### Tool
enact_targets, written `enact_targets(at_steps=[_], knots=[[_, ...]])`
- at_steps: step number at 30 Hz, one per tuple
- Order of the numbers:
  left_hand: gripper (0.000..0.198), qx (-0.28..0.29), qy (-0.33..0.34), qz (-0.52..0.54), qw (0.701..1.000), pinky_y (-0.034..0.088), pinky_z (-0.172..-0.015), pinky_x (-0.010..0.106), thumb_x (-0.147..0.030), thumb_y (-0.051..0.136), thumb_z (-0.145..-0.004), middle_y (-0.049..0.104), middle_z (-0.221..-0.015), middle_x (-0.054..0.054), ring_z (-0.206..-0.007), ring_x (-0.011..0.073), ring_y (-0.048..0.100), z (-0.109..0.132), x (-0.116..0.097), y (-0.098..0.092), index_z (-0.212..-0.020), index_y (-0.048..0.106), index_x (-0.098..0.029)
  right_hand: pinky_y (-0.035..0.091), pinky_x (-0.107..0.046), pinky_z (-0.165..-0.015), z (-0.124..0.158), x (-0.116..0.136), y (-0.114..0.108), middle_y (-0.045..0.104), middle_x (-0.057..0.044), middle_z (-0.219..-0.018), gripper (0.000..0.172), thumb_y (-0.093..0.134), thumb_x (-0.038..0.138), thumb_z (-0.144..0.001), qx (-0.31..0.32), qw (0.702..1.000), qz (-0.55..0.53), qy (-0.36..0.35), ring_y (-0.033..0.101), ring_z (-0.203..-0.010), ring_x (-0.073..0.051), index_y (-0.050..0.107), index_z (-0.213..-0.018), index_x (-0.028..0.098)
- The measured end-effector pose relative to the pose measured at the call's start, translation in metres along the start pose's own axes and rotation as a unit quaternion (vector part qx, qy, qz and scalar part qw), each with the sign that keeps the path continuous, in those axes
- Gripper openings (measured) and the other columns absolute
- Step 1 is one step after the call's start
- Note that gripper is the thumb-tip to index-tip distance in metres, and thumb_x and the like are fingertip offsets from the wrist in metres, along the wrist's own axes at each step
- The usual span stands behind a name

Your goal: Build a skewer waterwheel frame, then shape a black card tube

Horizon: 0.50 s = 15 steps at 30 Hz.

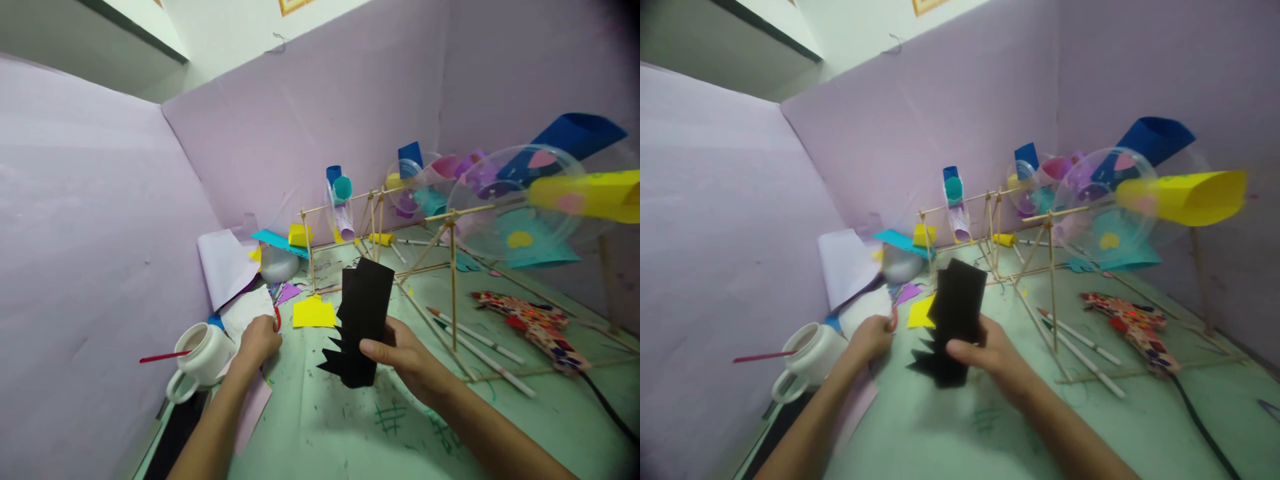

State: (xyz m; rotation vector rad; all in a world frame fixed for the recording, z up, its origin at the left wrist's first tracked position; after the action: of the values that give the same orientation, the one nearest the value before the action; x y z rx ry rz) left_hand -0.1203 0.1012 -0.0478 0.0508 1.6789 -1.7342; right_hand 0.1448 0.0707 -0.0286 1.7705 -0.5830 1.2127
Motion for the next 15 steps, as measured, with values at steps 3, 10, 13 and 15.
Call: enact_targets(at_steps=[3, 10, 13, 15], knots=[[0.017, -0.031, 0.033, -0.126, 0.991, 0.039, -0.081, 0.042, -0.006, 0.057, -0.058, 0.064, -0.096, 0.017, -0.102, 0.0355, 0.054, 0.006, -0.004, 0.003, -0.072, 0.061, -0.013, 0.045, -0.041, -0.087, 0.0, 0.0, -0.001, 0.067, -0.008, -0.103, 0.048, 0.074, 0.034, -0.065, -0.002, 1.0, -0.005, -0.006, 0.06, -0.098, -0.027, 0.061, -0.107, 0.016], [0.015, -0.049, 0.051, -0.216, 0.974, 0.042, -0.07, 0.035, -0.014, 0.057, -0.053, 0.068, -0.087, 0.018, -0.088, 0.0333, 0.062, -0.006, -0.015, -0.005, -0.067, 0.063, -0.013, 0.045, -0.044, -0.089, -0.002, -0.001, -0.005, 0.068, -0.009, -0.104, 0.051, 0.075, 0.035, -0.064, -0.024, 1.0, 0.005, 0.001, 0.06, -0.098, -0.028, 0.061, -0.108, 0.015], [0.018, -0.105, 0.044, -0.18, 0.977, 0.041, -0.071, 0.036, -0.021, 0.054, -0.06, 0.067, -0.092, 0.022, -0.094, 0.0356, 0.06, -0.008, -0.022, -0.029, -0.072, 0.065, -0.013, 0.044, -0.044, -0.089, -0.001, 0.0, -0.005, 0.068, -0.009, -0.103, 0.051, 0.075, 0.036, -0.062, -0.034, 0.999, 0.01, 0.002, 0.06, -0.098, -0.029, 0.063, -0.106, 0.015], [0.02, -0.141, 0.038, -0.125, 0.981, 0.04, -0.072, 0.038, -0.025, 0.052, -0.063, 0.065, -0.093, 0.024, -0.098, 0.0383, 0.057, -0.009, -0.026, -0.05, -0.072, 0.065, -0.012, 0.044, -0.045, -0.089, -0.001, 0.0, -0.005, 0.068, -0.009, -0.103, 0.05, 0.075, 0.037, -0.061, -0.034, 0.999, 0.01, 0.002, 0.06, -0.099, -0.03, 0.063, -0.106, 0.016]])
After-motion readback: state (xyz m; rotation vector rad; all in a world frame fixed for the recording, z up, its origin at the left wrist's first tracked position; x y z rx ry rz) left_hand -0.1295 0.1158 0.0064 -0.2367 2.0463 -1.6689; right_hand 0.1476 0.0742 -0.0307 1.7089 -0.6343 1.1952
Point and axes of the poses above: each hand's wrist, its own z-axis away from the middle knuckle, its own y-axis out of the palm, x = y × z, the point moved 8 cm from there along -z, towards the middle knuckle
